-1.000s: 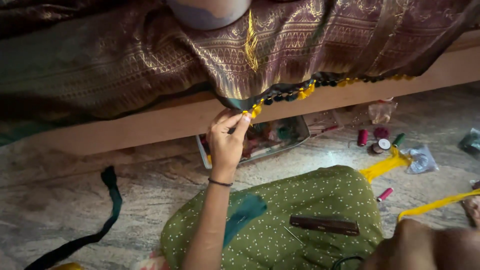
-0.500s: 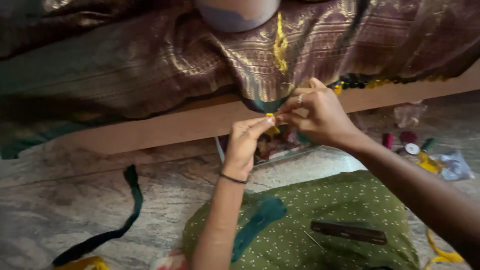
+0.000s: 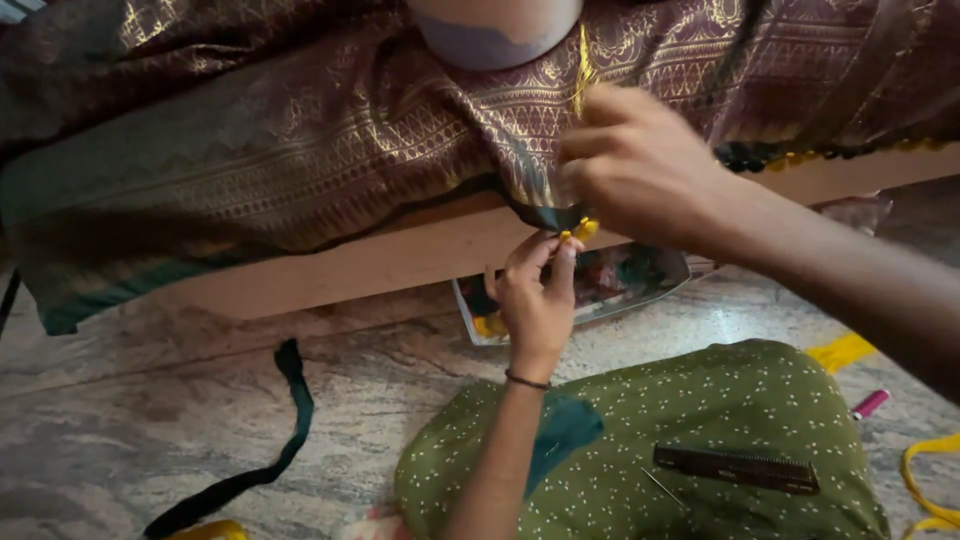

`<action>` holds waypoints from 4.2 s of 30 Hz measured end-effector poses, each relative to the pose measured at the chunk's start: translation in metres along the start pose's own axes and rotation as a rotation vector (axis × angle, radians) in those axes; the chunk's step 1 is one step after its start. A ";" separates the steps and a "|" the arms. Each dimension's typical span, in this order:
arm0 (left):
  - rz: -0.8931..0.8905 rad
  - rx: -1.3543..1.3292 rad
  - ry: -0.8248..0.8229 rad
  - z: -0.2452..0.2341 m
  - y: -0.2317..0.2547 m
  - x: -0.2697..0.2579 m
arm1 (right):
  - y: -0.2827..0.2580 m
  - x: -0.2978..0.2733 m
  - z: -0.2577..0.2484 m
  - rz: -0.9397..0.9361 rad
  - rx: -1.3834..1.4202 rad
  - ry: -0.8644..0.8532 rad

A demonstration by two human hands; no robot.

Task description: Creating and attaching decorative tassels to the edge of a sari fabric.

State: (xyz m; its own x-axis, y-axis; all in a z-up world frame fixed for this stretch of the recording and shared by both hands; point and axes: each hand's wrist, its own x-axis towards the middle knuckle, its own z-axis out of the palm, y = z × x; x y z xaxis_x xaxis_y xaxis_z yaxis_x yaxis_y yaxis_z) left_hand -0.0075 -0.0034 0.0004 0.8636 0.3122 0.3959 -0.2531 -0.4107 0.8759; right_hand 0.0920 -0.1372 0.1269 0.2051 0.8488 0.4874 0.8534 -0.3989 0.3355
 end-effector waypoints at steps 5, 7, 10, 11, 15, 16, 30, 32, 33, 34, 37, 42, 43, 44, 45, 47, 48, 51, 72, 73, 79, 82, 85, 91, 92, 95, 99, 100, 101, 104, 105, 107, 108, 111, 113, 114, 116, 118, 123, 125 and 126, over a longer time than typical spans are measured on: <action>0.064 0.212 0.232 0.020 -0.016 -0.014 | -0.017 0.057 0.033 -0.299 0.111 -0.273; 0.001 0.174 0.284 0.018 0.002 -0.012 | -0.018 0.062 0.043 -0.328 0.046 -0.395; 0.179 0.396 0.399 0.014 0.022 -0.010 | -0.014 0.047 0.040 -0.330 -0.062 -0.528; 0.178 0.378 0.391 0.014 0.020 -0.010 | -0.012 0.035 0.034 -0.251 0.143 -0.264; 0.053 0.175 0.327 0.020 0.001 -0.013 | -0.027 -0.029 0.023 -0.022 0.332 0.190; 0.051 0.176 0.331 0.022 -0.003 -0.012 | -0.033 -0.041 0.031 -0.026 0.335 0.190; -0.060 -0.034 0.299 0.025 0.006 -0.013 | -0.025 -0.078 0.025 0.427 0.671 0.034; -0.066 -0.006 0.322 0.026 0.009 -0.014 | -0.009 -0.049 0.027 0.175 0.634 0.037; -0.073 0.024 0.352 0.026 0.010 -0.014 | -0.002 -0.034 0.028 -0.083 0.594 0.039; -0.069 0.026 0.353 0.027 0.011 -0.016 | 0.000 -0.016 0.033 -0.084 0.593 0.043; 0.023 0.240 0.410 0.025 0.019 -0.018 | 0.002 0.026 0.041 -0.204 0.589 -0.229; 0.141 0.410 0.430 0.022 0.021 -0.017 | -0.011 0.005 0.029 -0.126 0.594 0.169; 0.141 0.403 0.425 0.022 0.015 -0.017 | -0.018 -0.012 0.034 -0.121 0.589 0.164; 0.078 0.312 0.377 0.022 0.008 -0.018 | -0.027 -0.029 0.038 0.042 0.620 0.187; 0.015 0.220 0.328 0.023 0.002 -0.020 | -0.035 -0.046 0.041 0.206 0.647 0.210; -0.032 0.092 0.314 0.024 -0.007 -0.019 | -0.048 -0.058 0.038 0.372 0.704 0.173; -0.070 -0.033 0.300 0.025 -0.011 -0.018 | -0.054 -0.063 0.035 0.537 0.756 0.142; -0.137 -0.210 0.274 0.022 -0.016 -0.015 | -0.052 -0.057 0.034 0.536 0.892 0.142; 0.204 0.474 0.375 0.005 0.021 -0.018 | -0.011 0.031 0.036 -0.071 0.411 -0.460; 0.209 0.474 0.375 0.004 0.021 -0.018 | -0.012 0.027 0.038 -0.069 0.408 -0.456; 0.226 0.379 0.336 0.003 0.013 -0.015 | -0.042 -0.025 0.022 0.013 0.470 0.225; 0.085 0.229 0.280 0.004 0.001 -0.015 | -0.061 -0.053 0.026 0.404 0.609 0.233; -0.019 -0.056 0.203 0.004 0.004 -0.014 | -0.070 -0.064 0.049 0.595 0.743 0.105; 0.043 0.125 0.137 -0.010 0.024 -0.006 | -0.073 -0.068 0.033 0.571 0.788 0.272; 0.200 0.350 0.198 -0.009 0.030 -0.005 | -0.074 -0.067 0.024 0.519 0.674 0.277; 0.417 0.610 0.268 -0.006 0.036 -0.006 | -0.075 -0.060 0.006 0.395 0.495 0.192; 0.168 0.238 0.153 -0.004 0.012 -0.001 | -0.074 -0.055 0.013 0.490 0.719 0.216; 0.171 0.237 0.154 -0.004 0.008 0.002 | -0.075 -0.058 0.011 0.488 0.716 0.219; 0.025 0.009 0.079 -0.004 0.004 0.005 | -0.076 -0.061 0.008 0.672 0.864 0.241; -0.103 -0.215 0.026 0.003 -0.004 0.007 | -0.076 -0.073 0.010 0.898 0.929 0.154; -0.083 -0.211 0.045 0.006 -0.006 0.006 | -0.076 -0.078 0.012 0.939 0.844 0.052; -0.105 -0.215 0.033 0.008 -0.004 0.006 | -0.074 -0.077 0.022 0.914 0.839 0.101; -0.124 -0.220 0.026 0.010 -0.003 0.006 | -0.072 -0.077 0.026 0.883 0.832 0.150; -0.124 -0.131 0.048 0.007 0.000 0.003 | -0.065 -0.067 0.039 1.160 0.917 0.248; -0.097 -0.117 0.037 0.004 0.004 0.003 | -0.065 -0.074 0.037 1.120 1.084 0.213; -0.076 -0.105 0.025 0.002 0.006 0.003 | -0.065 -0.078 0.036 1.078 1.248 0.171; -0.056 -0.096 0.010 -0.001 0.009 0.005 | -0.071 -0.079 0.032 0.996 1.050 0.086; -0.044 -0.090 -0.012 0.000 0.007 0.003 | -0.072 -0.080 0.034 0.918 0.855 -0.002; -0.072 -0.146 0.009 0.002 0.006 -0.001 | -0.060 -0.071 0.046 1.127 1.051 0.174; -0.038 -0.084 0.020 0.003 0.003 0.001 | -0.068 -0.087 0.064 1.120 1.318 0.235; -0.015 -0.022 0.024 0.004 0.001 -0.001 | -0.074 -0.097 0.072 1.114 1.589 0.289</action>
State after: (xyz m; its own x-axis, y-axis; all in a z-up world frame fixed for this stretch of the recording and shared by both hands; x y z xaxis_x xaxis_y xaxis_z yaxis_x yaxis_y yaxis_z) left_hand -0.0067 -0.0071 0.0000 0.8569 0.3384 0.3888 -0.2498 -0.3872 0.8875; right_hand 0.0433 -0.1651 -0.0036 0.9353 0.3436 0.0852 0.0408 0.1344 -0.9901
